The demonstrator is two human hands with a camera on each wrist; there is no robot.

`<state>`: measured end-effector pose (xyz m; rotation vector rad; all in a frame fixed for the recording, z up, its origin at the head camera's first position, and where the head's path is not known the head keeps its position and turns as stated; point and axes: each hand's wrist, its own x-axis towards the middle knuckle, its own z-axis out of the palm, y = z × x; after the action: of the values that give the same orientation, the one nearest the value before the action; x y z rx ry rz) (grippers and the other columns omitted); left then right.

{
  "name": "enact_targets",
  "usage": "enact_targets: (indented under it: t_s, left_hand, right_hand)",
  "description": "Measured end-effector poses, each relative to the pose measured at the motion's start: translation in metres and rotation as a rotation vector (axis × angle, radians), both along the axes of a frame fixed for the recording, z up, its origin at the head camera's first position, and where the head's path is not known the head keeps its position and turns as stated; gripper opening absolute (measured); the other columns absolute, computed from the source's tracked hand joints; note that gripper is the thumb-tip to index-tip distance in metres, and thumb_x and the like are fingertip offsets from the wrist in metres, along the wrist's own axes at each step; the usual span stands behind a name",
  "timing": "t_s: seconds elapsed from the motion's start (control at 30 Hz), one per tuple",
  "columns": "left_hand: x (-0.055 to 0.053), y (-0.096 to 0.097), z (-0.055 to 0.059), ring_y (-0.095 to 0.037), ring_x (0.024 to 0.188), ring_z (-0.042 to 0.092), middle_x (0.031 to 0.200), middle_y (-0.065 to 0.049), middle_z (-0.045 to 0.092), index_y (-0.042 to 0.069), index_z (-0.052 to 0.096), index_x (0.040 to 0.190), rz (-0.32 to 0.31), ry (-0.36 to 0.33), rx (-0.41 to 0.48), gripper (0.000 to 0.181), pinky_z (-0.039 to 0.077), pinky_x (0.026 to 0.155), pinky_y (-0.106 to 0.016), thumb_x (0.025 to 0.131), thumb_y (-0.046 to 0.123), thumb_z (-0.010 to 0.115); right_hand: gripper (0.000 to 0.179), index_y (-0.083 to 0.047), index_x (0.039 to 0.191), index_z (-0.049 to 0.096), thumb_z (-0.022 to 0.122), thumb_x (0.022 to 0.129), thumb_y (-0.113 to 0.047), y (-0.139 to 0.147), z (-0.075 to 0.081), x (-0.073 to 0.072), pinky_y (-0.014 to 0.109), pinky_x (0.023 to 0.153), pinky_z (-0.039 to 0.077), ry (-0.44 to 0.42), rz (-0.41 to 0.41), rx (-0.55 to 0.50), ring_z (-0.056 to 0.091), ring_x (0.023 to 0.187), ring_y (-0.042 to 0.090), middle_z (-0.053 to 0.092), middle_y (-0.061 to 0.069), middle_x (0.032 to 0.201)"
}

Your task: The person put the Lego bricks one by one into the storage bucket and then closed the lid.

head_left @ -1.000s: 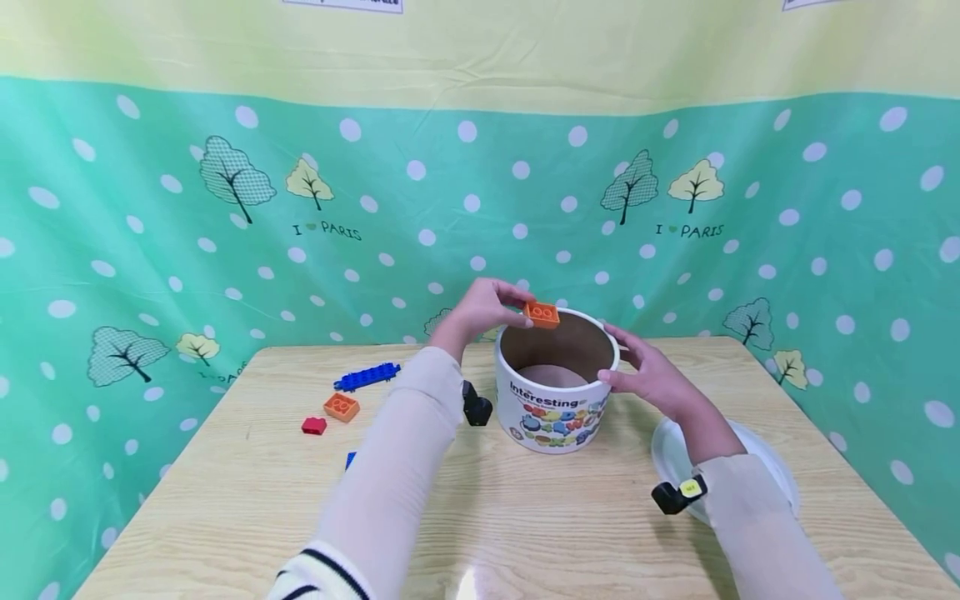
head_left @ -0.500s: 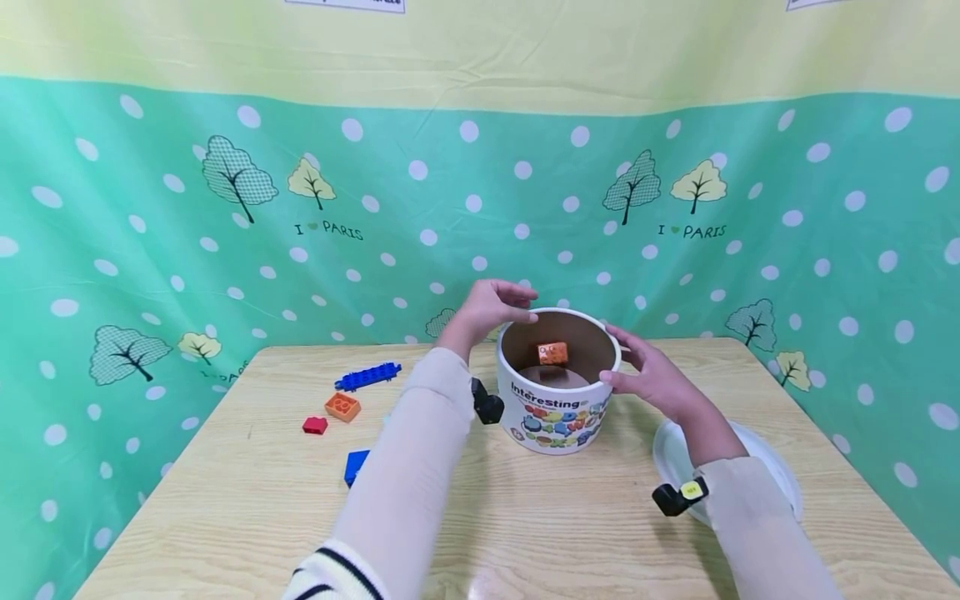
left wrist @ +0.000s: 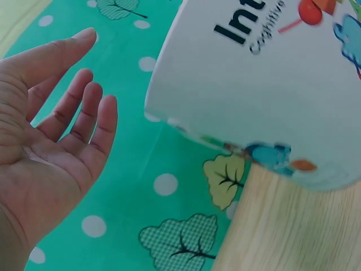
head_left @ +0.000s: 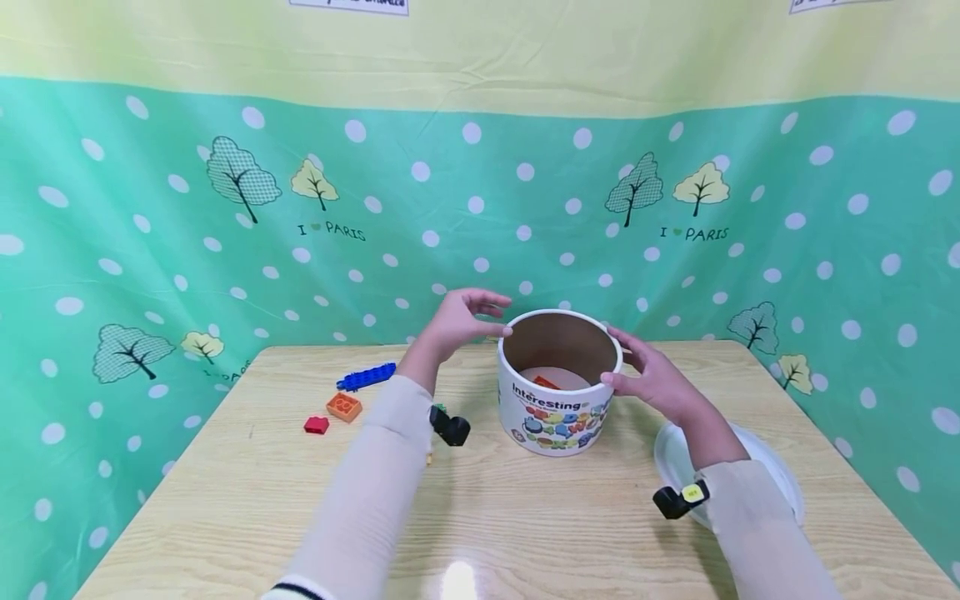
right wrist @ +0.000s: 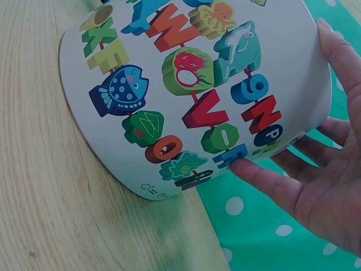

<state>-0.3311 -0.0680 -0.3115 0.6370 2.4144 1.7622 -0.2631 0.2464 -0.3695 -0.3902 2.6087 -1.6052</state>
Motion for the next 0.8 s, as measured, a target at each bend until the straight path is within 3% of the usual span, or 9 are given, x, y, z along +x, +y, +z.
enact_targets:
  t_s: [0.4,0.8]
  left_hand:
    - [0.024,-0.04,-0.005,-0.02,0.101,0.053,0.105,0.0,0.06,0.016,0.064,0.105,-0.014,0.077,0.051,0.043,0.049,0.078,-0.035,0.065,0.02,0.079]
    - [0.045,-0.072,-0.015,-0.022,0.1,0.052,0.109,-0.006,0.055,0.014,0.062,0.108,0.005,0.052,0.081,0.044,0.049,0.078,-0.034,0.067,0.016,0.078]
  right_hand:
    - [0.08,-0.033,0.14,0.02,0.068,0.076,-0.036,-0.001,0.0,0.001,0.053,0.088,0.038,0.004,0.011,-0.019,0.021,0.129,0.033,0.021,0.002,0.144]
    - [0.081,-0.033,0.14,0.02,0.068,0.076,-0.036,-0.001,0.0,0.001,0.054,0.088,0.038,0.007,0.006,-0.015,0.021,0.129,0.033,0.02,0.002,0.144]
